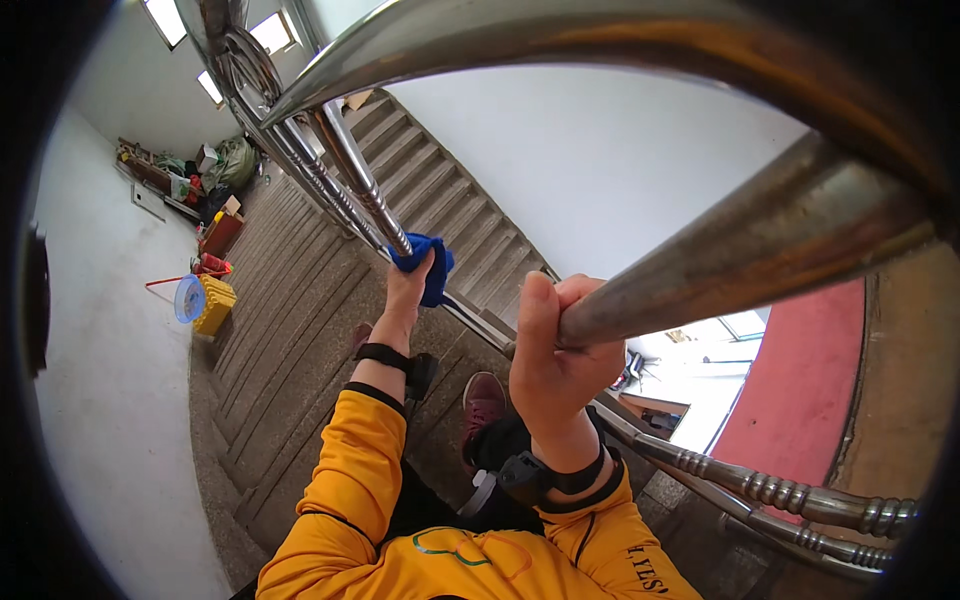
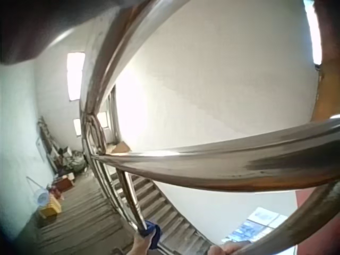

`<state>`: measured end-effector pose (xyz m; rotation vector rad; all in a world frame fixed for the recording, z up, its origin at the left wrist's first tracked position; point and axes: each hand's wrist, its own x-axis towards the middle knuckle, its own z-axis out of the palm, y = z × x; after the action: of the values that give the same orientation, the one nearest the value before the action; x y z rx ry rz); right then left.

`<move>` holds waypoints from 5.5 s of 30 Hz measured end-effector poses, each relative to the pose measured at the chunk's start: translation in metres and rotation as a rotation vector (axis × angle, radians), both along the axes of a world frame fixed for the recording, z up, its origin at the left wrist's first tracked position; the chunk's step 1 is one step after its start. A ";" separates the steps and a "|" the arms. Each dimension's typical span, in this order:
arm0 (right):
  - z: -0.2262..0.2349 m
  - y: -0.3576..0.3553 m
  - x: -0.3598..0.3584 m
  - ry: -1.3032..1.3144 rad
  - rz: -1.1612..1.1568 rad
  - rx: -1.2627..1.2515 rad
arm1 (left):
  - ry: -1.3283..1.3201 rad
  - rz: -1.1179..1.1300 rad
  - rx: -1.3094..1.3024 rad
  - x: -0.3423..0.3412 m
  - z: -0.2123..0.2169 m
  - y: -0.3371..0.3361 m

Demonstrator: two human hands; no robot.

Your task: The person is cleaning a stainless steel handrail on a staircase using a blue cloth.

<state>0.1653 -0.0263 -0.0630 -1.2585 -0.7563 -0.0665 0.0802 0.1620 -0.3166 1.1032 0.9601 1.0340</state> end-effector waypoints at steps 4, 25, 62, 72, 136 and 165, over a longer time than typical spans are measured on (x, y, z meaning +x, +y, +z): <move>0.000 0.001 0.001 0.006 -0.003 0.015 | 0.009 -0.028 -0.090 -0.001 -0.019 0.006; -0.002 0.000 0.004 0.069 -0.018 0.009 | 0.037 0.072 0.304 0.008 0.147 -0.019; 0.002 -0.003 0.003 0.002 0.022 0.002 | 0.296 0.434 0.625 -0.005 0.234 -0.013; 0.002 -0.002 0.005 0.050 0.030 0.010 | 0.188 0.214 0.528 0.001 0.229 -0.005; -0.006 -0.005 0.008 0.053 0.096 0.017 | -0.106 -0.298 -0.220 0.003 0.131 -0.143; -0.003 -0.001 0.007 -0.052 0.028 -0.022 | -0.853 0.034 -0.806 0.001 -0.055 -0.083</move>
<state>0.1720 -0.0272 -0.0659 -1.2709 -0.8214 -0.0683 0.0814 0.0788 -0.3720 -0.0531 0.5784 0.8796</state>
